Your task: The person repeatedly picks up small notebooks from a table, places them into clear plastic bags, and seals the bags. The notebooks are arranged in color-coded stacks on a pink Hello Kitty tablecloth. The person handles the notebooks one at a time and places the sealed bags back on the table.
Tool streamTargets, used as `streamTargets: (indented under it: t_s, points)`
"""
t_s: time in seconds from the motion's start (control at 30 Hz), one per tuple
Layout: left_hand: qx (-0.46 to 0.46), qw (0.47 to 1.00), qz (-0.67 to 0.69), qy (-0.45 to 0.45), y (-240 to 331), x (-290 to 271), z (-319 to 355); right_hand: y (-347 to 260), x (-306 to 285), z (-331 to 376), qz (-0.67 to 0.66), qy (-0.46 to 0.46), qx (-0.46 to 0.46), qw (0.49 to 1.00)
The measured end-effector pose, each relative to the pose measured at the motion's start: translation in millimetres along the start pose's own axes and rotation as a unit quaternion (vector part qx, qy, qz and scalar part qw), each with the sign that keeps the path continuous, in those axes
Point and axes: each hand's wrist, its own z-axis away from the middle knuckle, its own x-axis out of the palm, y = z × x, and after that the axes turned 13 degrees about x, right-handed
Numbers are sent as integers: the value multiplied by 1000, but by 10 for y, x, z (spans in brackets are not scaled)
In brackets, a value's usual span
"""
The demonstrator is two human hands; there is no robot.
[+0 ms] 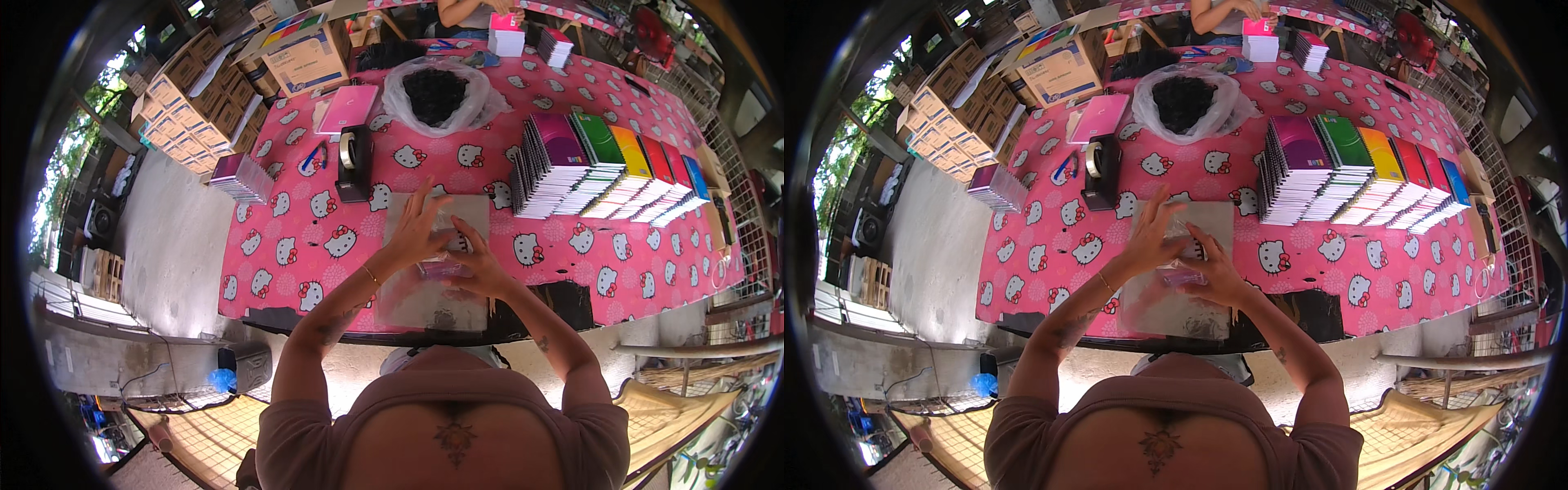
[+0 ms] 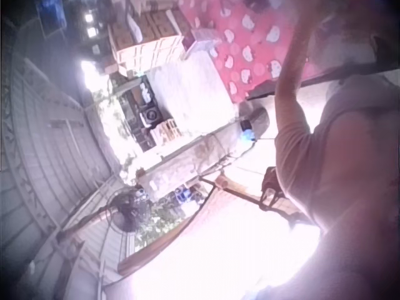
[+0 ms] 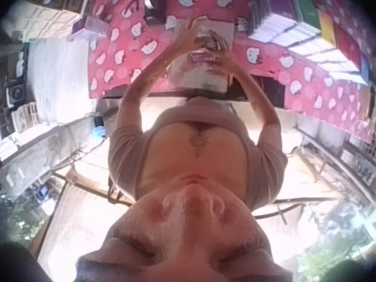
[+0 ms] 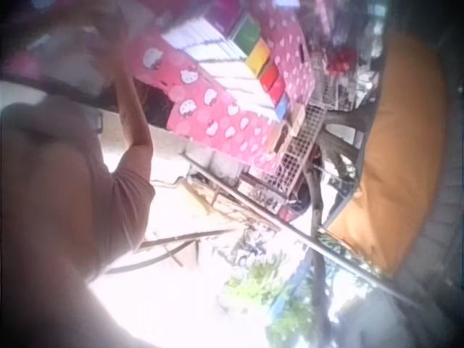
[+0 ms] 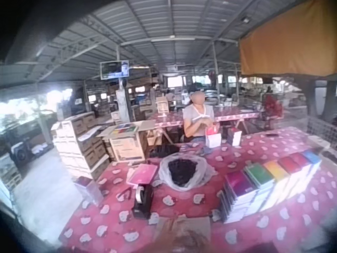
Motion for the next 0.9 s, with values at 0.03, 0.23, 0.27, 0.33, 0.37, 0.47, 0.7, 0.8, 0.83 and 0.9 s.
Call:
streamTargets:
  t_s: [0.03, 0.23, 0.27, 0.33, 0.37, 0.47, 0.7, 0.8, 0.83, 0.9]
  points:
    - [-61, 996, 69, 20, 43, -34, 33, 22, 46, -3, -131, 16, 47, 990]
    - [-225, 953, 189, -67, -172, -283, 309, 159, 75, -257, -327, -18, 248, 912]
    - [-189, 967, 140, -96, -156, -262, 231, 223, 117, -284, -370, -63, 275, 885]
    - [-147, 980, 80, -108, -69, -292, 24, 267, 124, -330, -404, -107, 299, 858]
    - [-142, 983, 72, -94, 32, -350, -106, 274, 127, -316, -398, -103, 298, 861]
    - [-108, 991, 75, 31, 149, -322, -226, 260, 107, -329, -392, -90, 266, 876]
    - [-214, 862, 433, 155, -66, -394, 187, 80, -109, -730, -179, -153, 234, 943]
    - [-258, 862, 431, -62, -173, -190, 433, 91, -106, -740, -141, -113, 113, 977]
    - [-248, 870, 419, -80, -218, -165, 436, 105, -133, -725, -159, -102, 94, 978]
    - [-232, 880, 399, -107, -195, -119, 454, 128, -208, -608, -193, -91, 56, 975]
